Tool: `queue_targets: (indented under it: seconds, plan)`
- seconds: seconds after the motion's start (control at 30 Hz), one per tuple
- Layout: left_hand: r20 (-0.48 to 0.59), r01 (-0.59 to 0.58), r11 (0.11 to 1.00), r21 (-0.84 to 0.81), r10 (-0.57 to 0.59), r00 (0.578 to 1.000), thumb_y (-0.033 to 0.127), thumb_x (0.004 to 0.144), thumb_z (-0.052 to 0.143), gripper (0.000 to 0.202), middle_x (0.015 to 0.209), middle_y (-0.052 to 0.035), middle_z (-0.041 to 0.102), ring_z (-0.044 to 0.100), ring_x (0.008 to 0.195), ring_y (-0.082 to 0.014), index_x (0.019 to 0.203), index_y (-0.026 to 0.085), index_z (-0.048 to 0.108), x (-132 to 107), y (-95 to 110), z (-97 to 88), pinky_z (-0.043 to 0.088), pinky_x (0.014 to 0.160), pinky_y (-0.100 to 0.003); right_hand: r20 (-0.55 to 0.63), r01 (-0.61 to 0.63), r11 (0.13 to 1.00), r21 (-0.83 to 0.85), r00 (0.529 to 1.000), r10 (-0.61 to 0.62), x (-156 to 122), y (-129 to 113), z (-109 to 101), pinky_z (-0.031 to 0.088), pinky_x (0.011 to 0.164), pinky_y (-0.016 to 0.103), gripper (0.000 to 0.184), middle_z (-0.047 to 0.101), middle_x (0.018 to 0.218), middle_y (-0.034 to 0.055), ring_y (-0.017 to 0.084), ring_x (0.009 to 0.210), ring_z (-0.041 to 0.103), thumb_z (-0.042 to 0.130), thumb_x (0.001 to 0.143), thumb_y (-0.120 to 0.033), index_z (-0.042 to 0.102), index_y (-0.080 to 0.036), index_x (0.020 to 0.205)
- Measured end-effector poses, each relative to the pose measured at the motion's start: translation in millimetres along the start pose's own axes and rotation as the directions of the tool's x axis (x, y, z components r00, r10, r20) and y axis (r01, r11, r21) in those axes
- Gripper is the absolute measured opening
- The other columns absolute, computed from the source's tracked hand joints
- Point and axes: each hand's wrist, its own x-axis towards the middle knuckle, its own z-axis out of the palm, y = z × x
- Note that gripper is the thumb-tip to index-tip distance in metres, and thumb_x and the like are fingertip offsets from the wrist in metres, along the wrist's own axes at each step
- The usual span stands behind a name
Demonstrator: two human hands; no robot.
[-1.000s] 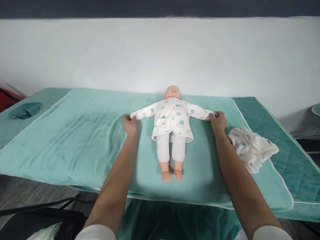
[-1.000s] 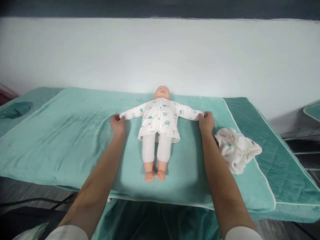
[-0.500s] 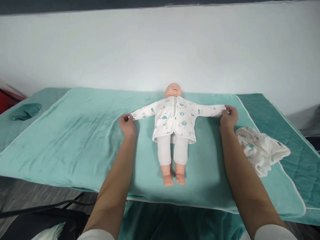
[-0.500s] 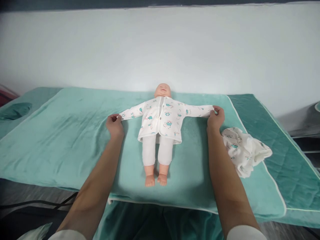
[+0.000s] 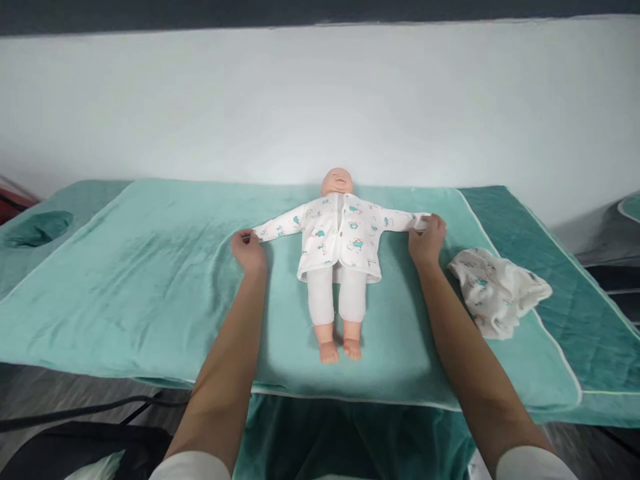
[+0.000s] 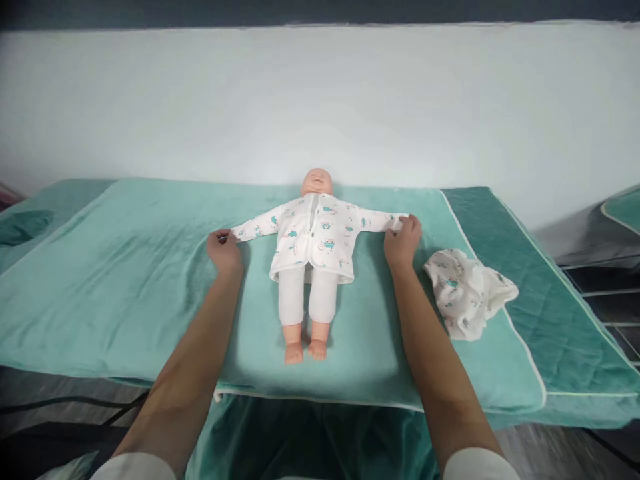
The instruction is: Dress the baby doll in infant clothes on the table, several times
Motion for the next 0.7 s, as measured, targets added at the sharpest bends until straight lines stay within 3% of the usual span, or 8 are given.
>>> queue_targets:
  seconds: [0.1, 0.2, 0.33, 0.47, 0.57, 0.7]
  plan:
    - [-0.077, -0.083, 0.995, 0.063, 0.088, 0.993, 0.009, 0.082, 0.058, 0.017, 0.109, -0.0058, 0.058, 0.058, 0.103, -0.0208, 0.095, 0.02, 0.056, -3.1, 1.3, -2.2, 0.046, 0.102, -0.04, 0.044, 0.12, 0.992, -0.036, 0.992, -0.118, -21.8, -13.1, -3.4, 0.035, 0.117, 0.059, 0.04, 0.049, 0.148, 0.0207, 0.034, 0.143, 0.042, 0.055, 0.082, -0.019, 0.057, -0.016, 0.122]
    - [-0.054, -0.208, 0.973, 0.098, 0.214, 0.975, 0.008, 0.081, 0.056, 0.016, 0.109, -0.0071, 0.057, 0.055, 0.114, -0.024, 0.092, 0.02, 0.057, -12.7, 8.8, -5.4, 0.041, 0.109, -0.043, 0.107, 0.26, 0.964, 0.055, 0.959, -0.264, -51.5, -28.8, -11.3, 0.038, 0.117, 0.059, 0.041, 0.05, 0.149, 0.0208, 0.033, 0.143, 0.043, 0.053, 0.088, -0.023, 0.055, -0.016, 0.129]
    - [0.073, -0.416, 0.903, 0.109, 0.41, 0.909, 0.003, 0.079, 0.049, 0.025, 0.108, -0.0085, 0.06, 0.055, 0.115, -0.0251, 0.094, 0.02, 0.06, -35.2, 18.9, -10.2, 0.044, 0.104, -0.042, 0.252, 0.354, 0.915, 0.194, 0.884, -0.395, -96.8, -53.9, -29.0, 0.04, 0.118, 0.058, 0.048, 0.051, 0.15, 0.0207, 0.032, 0.143, 0.046, 0.053, 0.092, -0.026, 0.051, -0.016, 0.139]
    - [0.225, -0.493, 0.868, 0.06, 0.47, 0.854, 0.005, 0.081, 0.048, 0.026, 0.105, -0.0081, 0.063, 0.058, 0.107, -0.0242, 0.097, 0.021, 0.061, -68.0, 24.1, -17.9, 0.049, 0.092, -0.038, 0.312, 0.417, 0.883, 0.215, 0.828, -0.467, -130.1, -76.1, -44.8, 0.041, 0.117, 0.056, 0.052, 0.052, 0.152, 0.0163, 0.032, 0.141, 0.048, 0.051, 0.091, -0.018, 0.051, -0.019, 0.143]
    - [0.351, -0.522, 0.853, 0.002, 0.488, 0.799, 0.007, 0.081, 0.048, 0.028, 0.103, -0.0073, 0.065, 0.061, 0.102, -0.0234, 0.1, 0.021, 0.062, -92.1, 26.9, -25.0, 0.051, 0.089, -0.037, 0.295, 0.444, 0.877, 0.185, 0.826, -0.481, -137.7, -83.7, -47.8, 0.042, 0.115, 0.053, 0.05, 0.057, 0.146, 0.0166, 0.031, 0.135, 0.052, 0.051, 0.091, -0.016, 0.055, -0.017, 0.14]
    - [0.495, -0.543, 0.835, -0.088, 0.509, 0.704, 0.003, 0.075, 0.048, 0.042, 0.111, -0.0077, 0.064, 0.062, 0.107, -0.0235, 0.11, 0.023, 0.063, -114.6, 31.9, -34.2, 0.053, 0.089, -0.037, 0.283, 0.378, 0.917, 0.13, 0.872, -0.399, -135.0, -82.1, -45.5, 0.049, 0.105, 0.048, 0.041, 0.065, 0.129, 0.0167, 0.031, 0.121, 0.059, 0.048, 0.09, -0.013, 0.064, -0.016, 0.128]
